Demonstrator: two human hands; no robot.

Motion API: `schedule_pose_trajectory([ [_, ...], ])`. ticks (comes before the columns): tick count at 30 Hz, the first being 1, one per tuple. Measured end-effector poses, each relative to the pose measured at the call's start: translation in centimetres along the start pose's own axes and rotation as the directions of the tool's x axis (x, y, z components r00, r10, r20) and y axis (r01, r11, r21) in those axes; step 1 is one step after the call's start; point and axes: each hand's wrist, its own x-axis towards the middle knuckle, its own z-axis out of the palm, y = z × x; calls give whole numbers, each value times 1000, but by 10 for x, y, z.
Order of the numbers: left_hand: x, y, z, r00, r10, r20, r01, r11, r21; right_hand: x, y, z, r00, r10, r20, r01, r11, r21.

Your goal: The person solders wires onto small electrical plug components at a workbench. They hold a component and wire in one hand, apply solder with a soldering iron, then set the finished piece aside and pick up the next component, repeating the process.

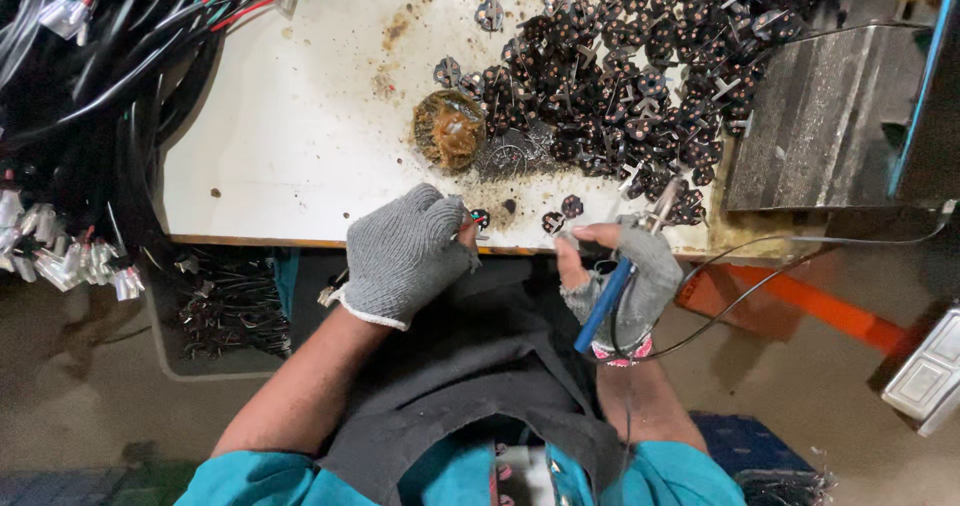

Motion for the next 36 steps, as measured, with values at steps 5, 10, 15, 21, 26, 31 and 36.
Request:
schedule_pose_trajectory([
  [5,0,-2,-1,1000,2,14,-2,1000,-2,4,0,12,977,140,163,-113,979,-168],
  [10,-2,-4,-2,1000,-5,5,5,1000,22,3,-13,10,942,-18,336,86,978,-188],
  [15,-3,-7,-2,1000,4,-1,-4,1000,19,8,-27,29,919,-152,363,206,972,-113],
  [21,-3,-5,-3,1000,-1,8,1,1000,12,31,-22,43,966,69,249,6,957,-290],
  [26,-1,-10,-7,1000,5,-1,-5,1000,-23,30,-27,34,951,-97,294,167,960,-225],
  [31,-3,-15,-9,1000,7,25,-6,999,-40,29,-25,31,894,-191,406,311,916,-255],
  [36,-3,-16,-7,999,-16,40,18,999,-34,26,-16,36,886,-295,358,355,928,-114],
])
